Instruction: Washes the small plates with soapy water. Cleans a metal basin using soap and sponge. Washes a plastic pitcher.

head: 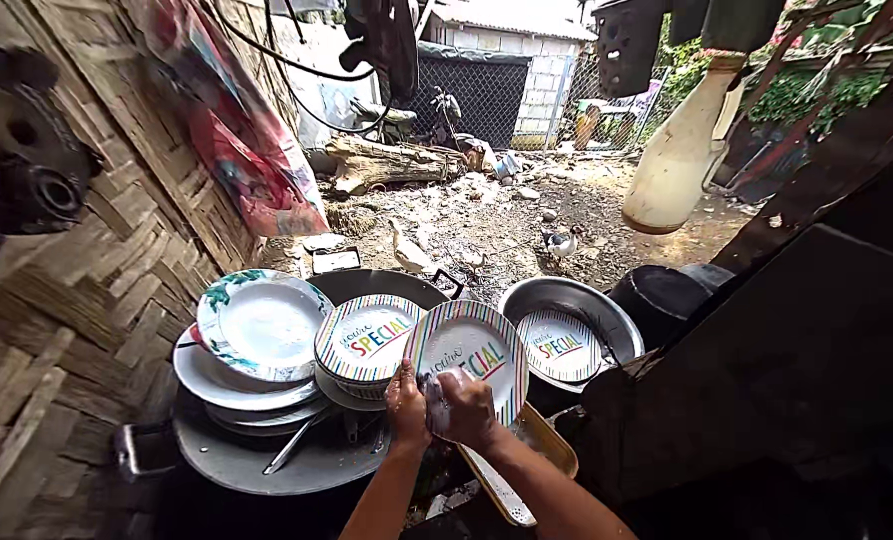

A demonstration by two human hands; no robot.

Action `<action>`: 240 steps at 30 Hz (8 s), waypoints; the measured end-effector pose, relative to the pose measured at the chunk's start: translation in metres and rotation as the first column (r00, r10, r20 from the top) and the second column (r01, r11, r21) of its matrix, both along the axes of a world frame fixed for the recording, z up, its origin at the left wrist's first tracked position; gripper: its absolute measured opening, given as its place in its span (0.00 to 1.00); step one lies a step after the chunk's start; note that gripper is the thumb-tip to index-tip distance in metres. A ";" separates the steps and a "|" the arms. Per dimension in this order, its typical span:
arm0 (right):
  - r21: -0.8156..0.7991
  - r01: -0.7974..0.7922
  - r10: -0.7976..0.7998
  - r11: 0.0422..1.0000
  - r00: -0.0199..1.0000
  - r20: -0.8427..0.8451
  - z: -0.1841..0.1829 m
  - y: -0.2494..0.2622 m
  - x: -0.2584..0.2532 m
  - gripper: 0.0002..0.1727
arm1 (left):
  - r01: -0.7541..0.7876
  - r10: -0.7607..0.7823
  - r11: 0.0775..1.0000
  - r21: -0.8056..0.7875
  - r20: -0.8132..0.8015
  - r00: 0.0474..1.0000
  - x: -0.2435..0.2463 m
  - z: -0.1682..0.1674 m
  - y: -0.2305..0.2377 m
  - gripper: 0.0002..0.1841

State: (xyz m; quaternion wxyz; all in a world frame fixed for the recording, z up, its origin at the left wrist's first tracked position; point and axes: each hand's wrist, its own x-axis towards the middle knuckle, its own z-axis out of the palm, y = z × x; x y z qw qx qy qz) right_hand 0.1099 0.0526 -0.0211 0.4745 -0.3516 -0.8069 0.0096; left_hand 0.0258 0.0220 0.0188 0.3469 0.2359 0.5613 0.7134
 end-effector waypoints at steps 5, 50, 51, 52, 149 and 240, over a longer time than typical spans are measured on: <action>-0.161 0.267 -0.241 0.950 0.957 0.162 -0.005 0.039 0.044 0.12 | 0.051 -0.049 0.997 -0.063 0.025 0.998 -0.011 0.000 -0.018 0.24; 0.291 -0.297 0.207 0.909 0.931 0.301 0.057 0.008 0.006 0.07 | 0.741 -0.794 0.607 0.288 0.265 0.548 -0.024 -0.029 -0.027 0.10; 0.320 -0.271 0.186 0.908 0.944 0.272 0.056 0.013 0.008 0.08 | 0.727 -0.786 0.618 0.300 0.272 0.556 -0.023 -0.028 -0.026 0.10; 0.302 -0.212 0.157 0.929 0.968 0.196 0.055 0.021 0.015 0.09 | 0.719 -0.776 0.630 0.293 0.275 0.568 -0.022 -0.024 -0.025 0.11; -0.689 0.052 -0.180 0.722 0.977 -0.115 -0.026 -0.020 0.083 0.18 | -0.154 0.134 0.961 -0.228 -0.104 0.986 -0.149 -0.018 0.064 0.21; 0.257 -0.045 0.133 0.965 0.932 -0.338 0.109 0.064 0.040 0.21 | 0.681 -0.641 0.709 0.182 0.569 0.515 0.021 -0.036 -0.015 0.11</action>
